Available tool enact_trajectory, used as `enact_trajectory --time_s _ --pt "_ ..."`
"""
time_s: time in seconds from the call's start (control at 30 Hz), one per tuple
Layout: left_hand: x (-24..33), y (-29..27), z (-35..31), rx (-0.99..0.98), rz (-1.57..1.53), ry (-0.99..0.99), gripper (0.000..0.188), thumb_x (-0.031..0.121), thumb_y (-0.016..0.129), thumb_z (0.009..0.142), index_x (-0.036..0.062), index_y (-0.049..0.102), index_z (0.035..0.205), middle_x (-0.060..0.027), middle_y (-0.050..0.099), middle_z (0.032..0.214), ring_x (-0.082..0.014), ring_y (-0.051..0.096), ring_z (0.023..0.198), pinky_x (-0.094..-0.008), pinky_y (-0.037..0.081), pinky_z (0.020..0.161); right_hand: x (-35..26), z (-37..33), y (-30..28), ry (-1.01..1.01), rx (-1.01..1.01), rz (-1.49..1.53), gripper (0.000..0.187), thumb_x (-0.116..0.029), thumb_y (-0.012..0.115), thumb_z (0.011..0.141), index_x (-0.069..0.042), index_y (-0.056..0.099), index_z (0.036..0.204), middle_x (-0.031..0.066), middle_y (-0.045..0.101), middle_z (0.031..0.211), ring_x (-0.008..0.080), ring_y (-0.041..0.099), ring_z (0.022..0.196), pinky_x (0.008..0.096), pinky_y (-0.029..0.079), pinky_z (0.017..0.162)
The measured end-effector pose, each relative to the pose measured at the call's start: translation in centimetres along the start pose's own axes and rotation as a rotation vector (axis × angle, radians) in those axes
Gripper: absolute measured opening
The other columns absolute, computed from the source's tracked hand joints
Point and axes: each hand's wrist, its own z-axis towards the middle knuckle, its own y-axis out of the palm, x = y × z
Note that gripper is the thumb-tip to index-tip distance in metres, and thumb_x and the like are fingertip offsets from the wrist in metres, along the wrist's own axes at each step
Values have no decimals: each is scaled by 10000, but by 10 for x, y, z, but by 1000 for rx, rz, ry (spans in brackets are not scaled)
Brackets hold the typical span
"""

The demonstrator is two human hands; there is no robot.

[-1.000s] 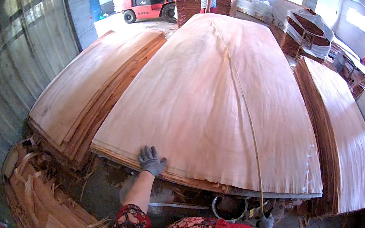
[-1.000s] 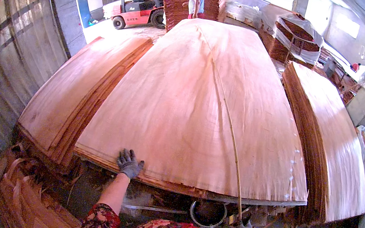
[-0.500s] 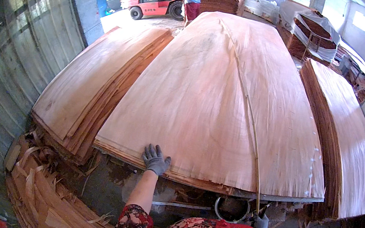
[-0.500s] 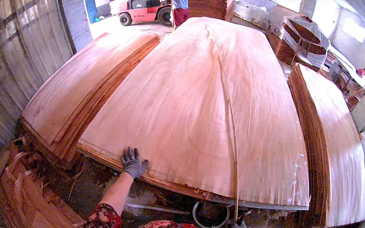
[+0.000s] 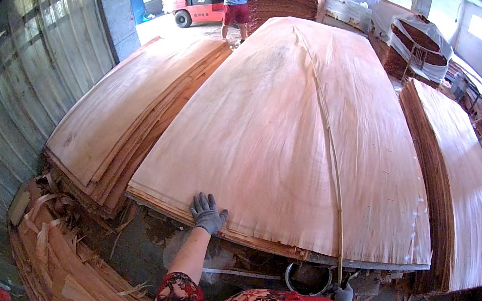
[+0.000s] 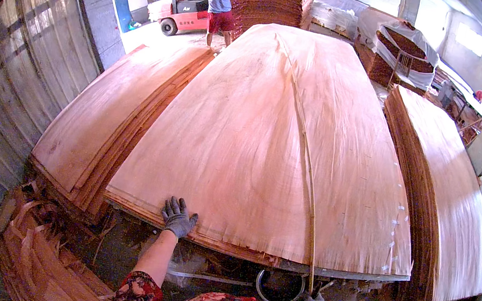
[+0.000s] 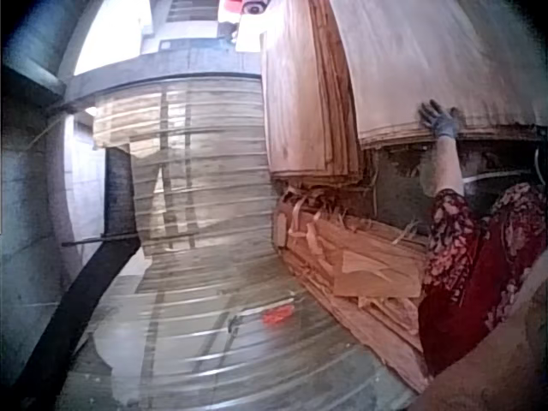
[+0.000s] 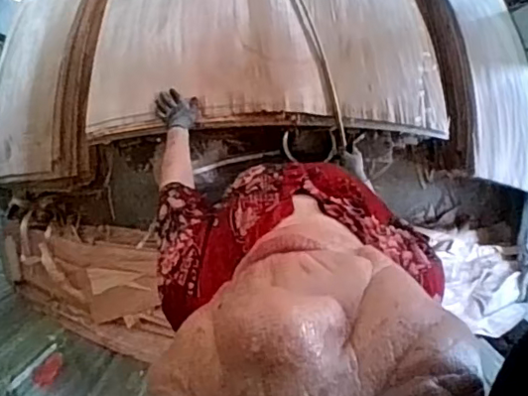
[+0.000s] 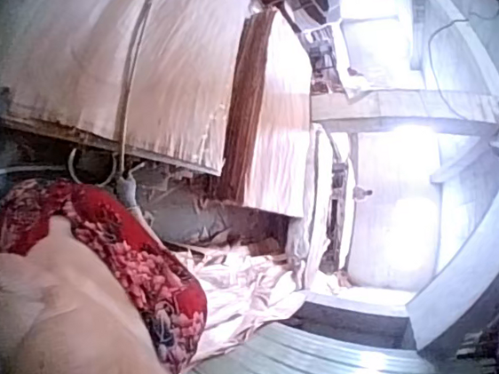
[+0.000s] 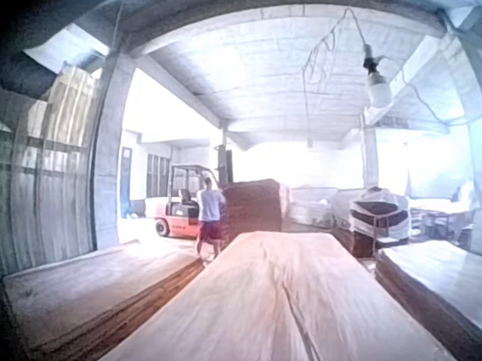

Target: The person peels thin strips of wood veneer from the edges of large plywood sheets using a utility knife. They lift and flip the sheets to access different sides, then stack the processed sheets.

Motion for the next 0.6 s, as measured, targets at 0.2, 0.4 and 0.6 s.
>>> enact_trajectory --time_s 0.2,0.4,0.6 --pt "2 -2 1 -21 -12 2 839 561 356 825 32 50 1400 -237 -54 1445 -404 -89 1328 -557 -27 1022 3 2 3 0 40 51 114 -30 540 802 -32 561 915 -20 499 630 76 406 516 256 333 448" --pt "-2 -2 -2 -17 -20 -5 840 564 353 828 24 51 1397 -239 -43 1444 -413 -84 1326 -561 -26 1022 5 3 1 33 -1 60 74 -39 544 824 -26 591 881 35 612 703 116 531 541 253 412 467" --pt "3 -3 1 -7 -11 13 848 578 341 831 21 42 1396 -240 -30 1444 -423 -66 1324 -573 -19 1020 53 33 -9 -107 37 -44 76 -47 556 820 -20 595 879 36 615 709 124 552 572 264 435 501"
